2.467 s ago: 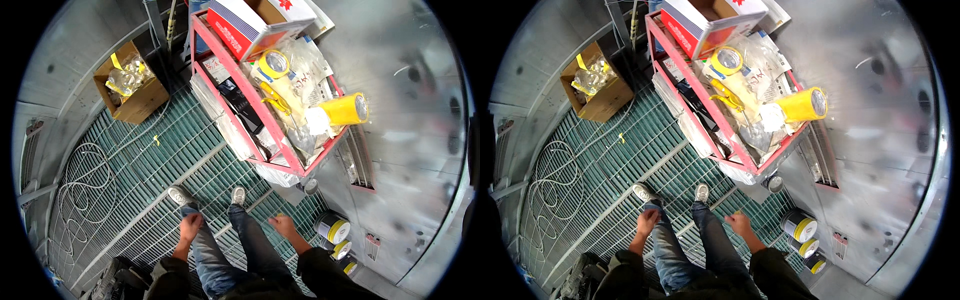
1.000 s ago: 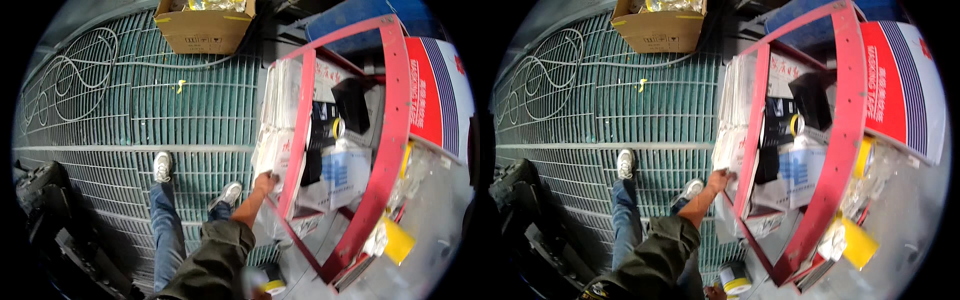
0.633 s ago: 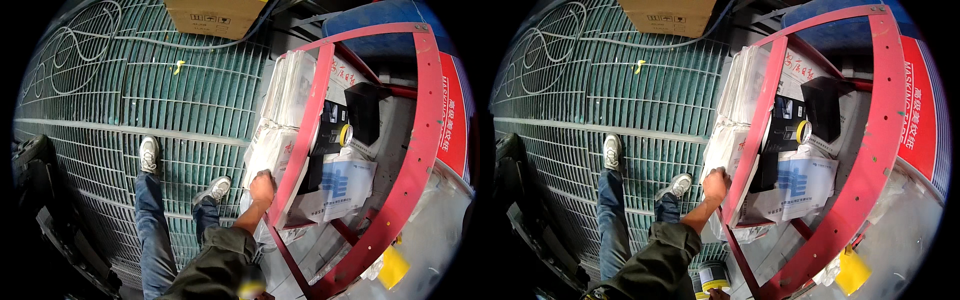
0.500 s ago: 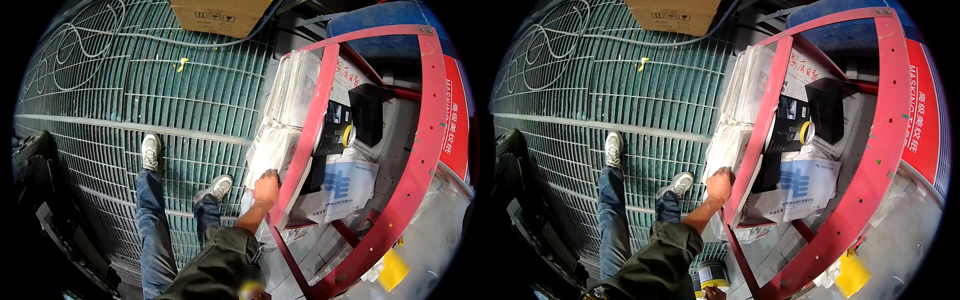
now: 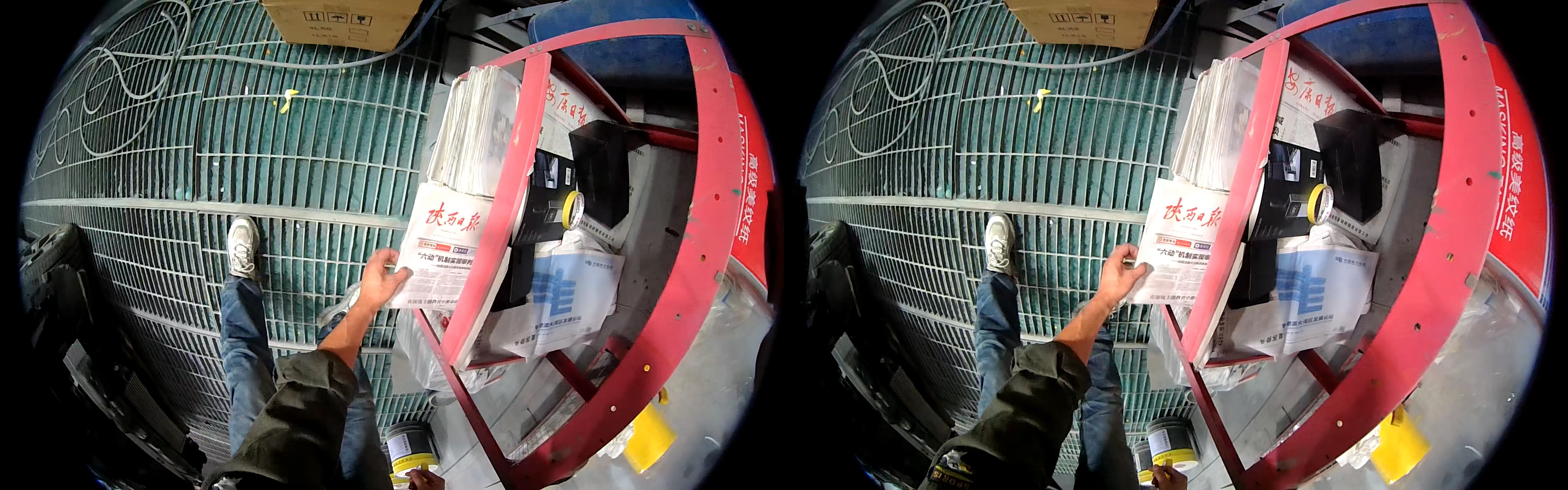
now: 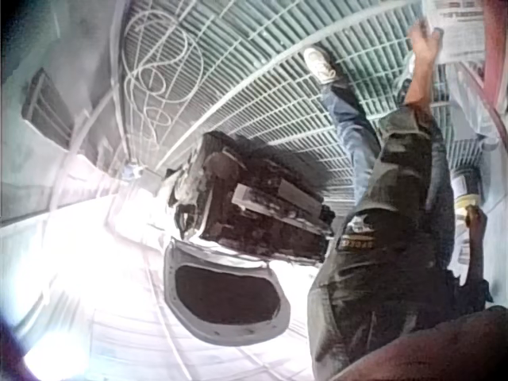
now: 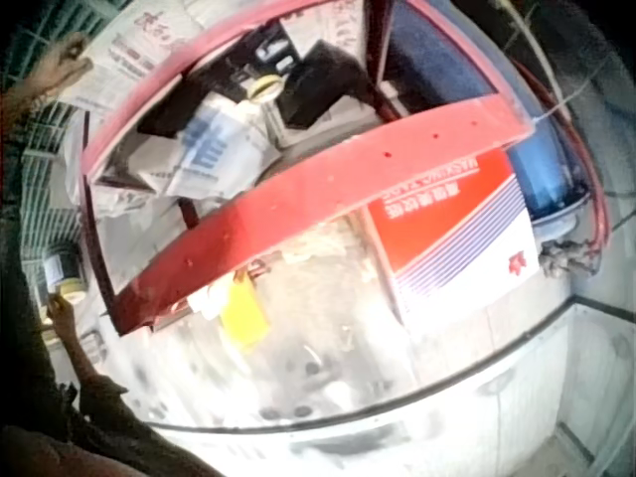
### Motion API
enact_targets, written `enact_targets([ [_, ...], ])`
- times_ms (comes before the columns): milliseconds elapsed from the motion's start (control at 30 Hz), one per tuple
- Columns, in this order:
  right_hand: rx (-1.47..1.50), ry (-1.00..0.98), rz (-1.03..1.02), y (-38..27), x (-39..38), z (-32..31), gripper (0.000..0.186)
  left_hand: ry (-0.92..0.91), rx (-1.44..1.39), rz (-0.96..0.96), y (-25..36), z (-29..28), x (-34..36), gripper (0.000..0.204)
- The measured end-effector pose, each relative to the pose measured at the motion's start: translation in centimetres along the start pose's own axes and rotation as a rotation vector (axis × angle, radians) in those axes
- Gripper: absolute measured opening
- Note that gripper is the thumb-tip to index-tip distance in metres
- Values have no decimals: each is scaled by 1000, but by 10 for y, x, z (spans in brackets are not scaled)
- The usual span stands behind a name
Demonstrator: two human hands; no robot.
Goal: The person uses a yellow air nozzle to blow dust off the front bumper and fender of a silver car with its hood open. Then, the person retrieves a newspaper and yellow masking tape, folds the paper, and tapes it to the car's front bumper to protect it from overspray.
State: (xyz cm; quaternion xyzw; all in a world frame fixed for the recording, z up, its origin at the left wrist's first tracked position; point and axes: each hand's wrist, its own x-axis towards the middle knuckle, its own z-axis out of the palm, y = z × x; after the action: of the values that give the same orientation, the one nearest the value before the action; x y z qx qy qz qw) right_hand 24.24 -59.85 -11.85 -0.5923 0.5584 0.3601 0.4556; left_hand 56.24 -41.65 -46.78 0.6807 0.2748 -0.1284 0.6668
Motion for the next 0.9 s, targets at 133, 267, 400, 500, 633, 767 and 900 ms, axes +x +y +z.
enact_targets([
  [133, -133, -1, 41, -2, 3, 11, 24, -302, -311, -392, -16, 7, -6, 49],
  [267, -182, -24, -109, -2, 1, 18, 25, -514, 279, -247, -23, 1, -12, 22],
  [400, 54, -67, 15, 3, -2, 16, 20, -388, 363, -14, 29, -35, -30, 23],
  [500, 18, -82, -20, 13, 0, 16, 16, -415, 314, -103, 57, -72, -37, 23],
  [633, -635, -17, -477, 10, 8, 34, 23, -373, 209, -77, 69, -98, -51, 23],
  [767, -739, 39, -259, -115, 36, 105, 25, -456, 255, -159, 69, -109, -52, 22],
  [900, -448, 173, -702, -200, 112, 169, 23, -476, 241, -155, 80, -104, -61, 21],
])
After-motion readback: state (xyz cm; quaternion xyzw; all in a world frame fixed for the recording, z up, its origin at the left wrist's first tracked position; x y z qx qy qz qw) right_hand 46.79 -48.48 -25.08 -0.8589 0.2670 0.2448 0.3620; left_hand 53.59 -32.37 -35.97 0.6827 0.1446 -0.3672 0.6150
